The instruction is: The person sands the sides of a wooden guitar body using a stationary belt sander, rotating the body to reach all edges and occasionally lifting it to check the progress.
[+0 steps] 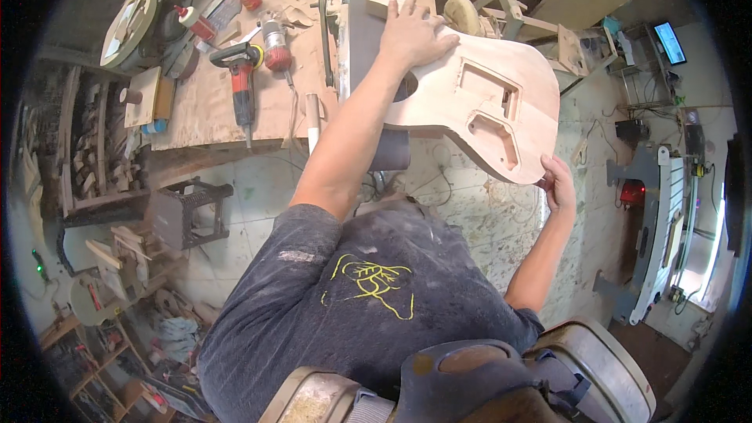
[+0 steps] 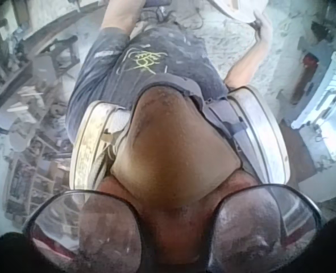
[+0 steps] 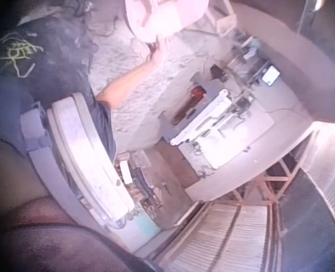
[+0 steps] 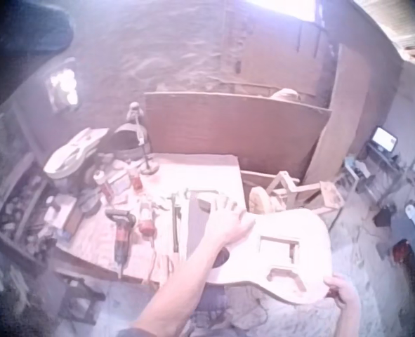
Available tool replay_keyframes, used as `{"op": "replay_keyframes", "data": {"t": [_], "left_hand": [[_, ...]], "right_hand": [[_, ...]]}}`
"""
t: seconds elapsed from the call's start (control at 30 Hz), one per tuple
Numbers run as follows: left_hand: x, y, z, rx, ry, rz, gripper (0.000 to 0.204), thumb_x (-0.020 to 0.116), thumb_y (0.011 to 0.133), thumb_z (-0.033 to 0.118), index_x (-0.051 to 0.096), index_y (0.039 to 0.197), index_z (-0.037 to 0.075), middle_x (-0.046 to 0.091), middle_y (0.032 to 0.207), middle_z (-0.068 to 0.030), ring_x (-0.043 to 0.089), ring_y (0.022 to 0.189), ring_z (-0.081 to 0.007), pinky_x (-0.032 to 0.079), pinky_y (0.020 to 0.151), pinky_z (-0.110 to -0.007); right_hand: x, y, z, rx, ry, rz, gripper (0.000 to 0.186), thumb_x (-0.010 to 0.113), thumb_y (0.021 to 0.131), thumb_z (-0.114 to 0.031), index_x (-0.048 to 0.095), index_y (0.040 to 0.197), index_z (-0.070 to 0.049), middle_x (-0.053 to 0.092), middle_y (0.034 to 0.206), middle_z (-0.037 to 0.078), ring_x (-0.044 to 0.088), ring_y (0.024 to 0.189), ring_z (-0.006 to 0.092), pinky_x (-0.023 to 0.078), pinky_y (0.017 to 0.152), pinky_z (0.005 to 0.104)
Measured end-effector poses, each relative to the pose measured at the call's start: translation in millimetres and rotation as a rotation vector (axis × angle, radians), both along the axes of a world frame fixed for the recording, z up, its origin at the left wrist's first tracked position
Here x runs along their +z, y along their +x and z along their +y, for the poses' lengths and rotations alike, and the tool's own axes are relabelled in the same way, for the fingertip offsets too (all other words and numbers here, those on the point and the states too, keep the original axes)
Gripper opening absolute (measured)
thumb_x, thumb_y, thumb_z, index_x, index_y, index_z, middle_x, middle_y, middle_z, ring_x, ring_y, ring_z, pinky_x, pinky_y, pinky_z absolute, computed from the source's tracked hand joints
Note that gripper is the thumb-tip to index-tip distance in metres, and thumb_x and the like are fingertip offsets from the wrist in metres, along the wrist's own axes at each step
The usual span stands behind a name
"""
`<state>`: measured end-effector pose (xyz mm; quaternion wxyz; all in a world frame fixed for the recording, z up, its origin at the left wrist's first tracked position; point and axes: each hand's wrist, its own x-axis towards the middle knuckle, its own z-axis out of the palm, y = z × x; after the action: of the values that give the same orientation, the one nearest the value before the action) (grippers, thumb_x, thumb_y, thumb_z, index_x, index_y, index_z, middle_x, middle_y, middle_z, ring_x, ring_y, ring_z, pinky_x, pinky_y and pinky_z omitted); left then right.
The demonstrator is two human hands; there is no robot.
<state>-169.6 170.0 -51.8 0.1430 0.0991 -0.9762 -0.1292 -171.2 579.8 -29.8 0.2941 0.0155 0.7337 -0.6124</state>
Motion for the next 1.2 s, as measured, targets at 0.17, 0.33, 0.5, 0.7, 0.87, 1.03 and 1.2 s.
{"op": "replay_keyframes", "data": {"t": [0.17, 0.33, 0.5, 0.7, 0.87, 1.03, 1.2], "left_hand": [[-9, 9, 2, 0.009, 0.02, 0.007, 0.064, 0.044, 0.092, 0.065, 0.062, 0.134, 0.021, 0.048, 0.147, -0.0142, 0.029, 0.146, -0.0337, 0.009, 0.12, -0.059], [-7, 31, -20, 0.036, -0.029, -0.03, 0.063, 0.041, 0.093, 0.061, 0.06, 0.136, 0.02, 0.047, 0.149, -0.0125, 0.029, 0.146, -0.0328, 0.01, 0.12, -0.058], [-6, 62, -49, 0.139, 0.027, 0.0, 0.055, 0.04, 0.096, 0.055, 0.059, 0.137, 0.022, 0.047, 0.149, -0.0125, 0.029, 0.146, -0.0341, 0.01, 0.119, -0.061], [18, 124, -83, 0.131, -0.011, -0.019, 0.062, 0.05, 0.091, 0.055, 0.064, 0.124, 0.003, 0.063, 0.125, -0.0195, 0.049, 0.13, -0.0349, 0.027, 0.114, -0.053], [37, 162, -122, 0.176, 0.2, -0.321, 0.081, 0.052, 0.086, 0.069, 0.067, 0.107, -0.008, 0.07, 0.094, -0.029, 0.069, 0.09, -0.0397, 0.052, 0.083, -0.044], [35, 190, -151, 0.21, 0.451, -0.531, 0.078, 0.055, 0.088, 0.064, 0.061, 0.125, -0.005, 0.068, 0.113, -0.0254, 0.069, 0.097, -0.0297, 0.051, 0.086, -0.038], [1, 231, -166, 0.145, 0.969, -0.224, 0.07, 0.061, 0.093, 0.047, 0.047, 0.139, -0.005, 0.061, 0.127, -0.0188, 0.06, 0.112, -0.0227, 0.045, 0.098, -0.033]], "right_hand": [[-2, 2, 3, -0.017, 0.043, -0.026, 0.05, 0.065, 0.088, -0.032, 0.059, 0.127, 0.001, 0.07, 0.113, 0.01, 0.069, 0.095, 0.0185, 0.054, 0.081, 0.0346], [-11, 1, -16, 0.057, 0.019, -0.027, 0.05, 0.064, 0.088, -0.034, 0.06, 0.125, 0.001, 0.07, 0.111, 0.009, 0.069, 0.094, 0.0174, 0.054, 0.08, 0.0333], [-2, 3, -58, 0.1, 0.087, 0.036, 0.048, 0.06, 0.089, -0.032, 0.061, 0.126, -0.001, 0.069, 0.11, 0.008, 0.067, 0.093, 0.0148, 0.053, 0.077, 0.0306], [-3, -1, -126, 0.155, 0.13, 0.272, 0.044, 0.054, 0.089, -0.03, 0.064, 0.125, -0.006, 0.07, 0.106, 0.008, 0.065, 0.09, 0.0169, 0.05, 0.074, 0.029], [-13, -33, -197, 0.34, 0.286, 0.533, 0.037, 0.046, 0.092, -0.021, 0.066, 0.115, -0.001, 0.071, 0.105, 0.015, 0.066, 0.091, 0.0272, 0.05, 0.08, 0.037], [-42, -69, -266, 0.583, 0.415, 1.071, 0.029, 0.043, 0.088, -0.015, 0.066, 0.098, 0.0, 0.069, 0.107, 0.017, 0.062, 0.102, 0.0396, 0.048, 0.089, 0.0455], [-67, -75, -323, 0.556, 0.581, 1.241, 0.036, 0.043, 0.091, -0.021, 0.07, 0.112, -0.01, 0.064, 0.12, 0.018, 0.054, 0.115, 0.041, 0.04, 0.1, 0.0556]]}}
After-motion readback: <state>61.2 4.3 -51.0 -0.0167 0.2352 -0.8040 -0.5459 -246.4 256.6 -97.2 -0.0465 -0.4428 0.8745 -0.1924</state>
